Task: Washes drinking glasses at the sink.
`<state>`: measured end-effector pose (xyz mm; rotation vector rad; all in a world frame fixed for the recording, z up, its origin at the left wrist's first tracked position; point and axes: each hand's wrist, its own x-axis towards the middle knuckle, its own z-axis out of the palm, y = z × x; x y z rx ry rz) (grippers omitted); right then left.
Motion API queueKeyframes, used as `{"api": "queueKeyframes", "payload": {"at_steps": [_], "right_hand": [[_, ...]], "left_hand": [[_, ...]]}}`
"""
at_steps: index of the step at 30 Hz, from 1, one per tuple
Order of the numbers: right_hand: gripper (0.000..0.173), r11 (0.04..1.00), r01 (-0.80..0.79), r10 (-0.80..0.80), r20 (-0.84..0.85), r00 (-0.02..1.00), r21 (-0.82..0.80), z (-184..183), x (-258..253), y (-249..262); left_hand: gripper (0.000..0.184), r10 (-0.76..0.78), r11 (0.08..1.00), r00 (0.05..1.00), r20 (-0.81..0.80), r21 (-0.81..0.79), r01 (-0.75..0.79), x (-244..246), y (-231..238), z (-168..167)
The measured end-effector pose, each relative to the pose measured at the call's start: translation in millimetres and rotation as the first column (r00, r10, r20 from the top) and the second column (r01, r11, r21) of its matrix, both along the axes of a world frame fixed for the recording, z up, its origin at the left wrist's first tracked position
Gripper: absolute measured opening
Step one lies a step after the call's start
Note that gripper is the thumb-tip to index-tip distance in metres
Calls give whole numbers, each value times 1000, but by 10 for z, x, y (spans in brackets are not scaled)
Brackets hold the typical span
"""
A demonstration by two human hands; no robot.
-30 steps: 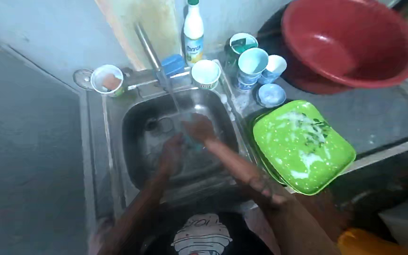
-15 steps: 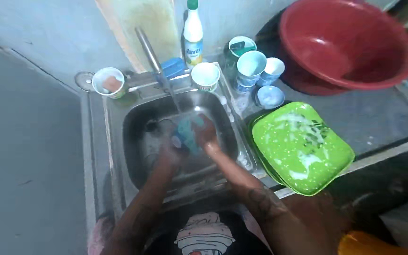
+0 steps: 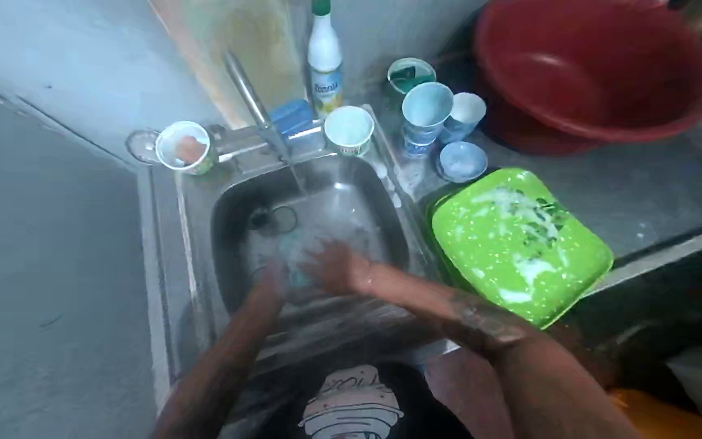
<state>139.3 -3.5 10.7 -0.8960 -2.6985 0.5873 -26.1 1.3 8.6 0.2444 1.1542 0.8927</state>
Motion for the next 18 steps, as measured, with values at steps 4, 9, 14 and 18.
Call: {"api": "queueKeyframes", "payload": {"at_steps": [4, 9, 14, 18], "right_hand": [[39, 996, -2, 4, -20, 1000, 90, -174, 69, 95], [45, 483, 284, -729, -200, 654, -828, 180, -269, 86], [52, 676, 309, -542, -167, 823, -669, 25, -195, 158], [35, 1000, 7, -9, 159, 987, 16, 0, -3, 8]], "left_hand": [[31, -37, 994, 979, -201, 93, 57, 60, 126, 46], [36, 8, 834, 778, -628, 434, 342, 132, 184, 28], [33, -167, 926, 930, -327, 272, 262, 52, 198, -128], [29, -267, 958, 951, -159, 60, 279, 75, 252, -58]]}}
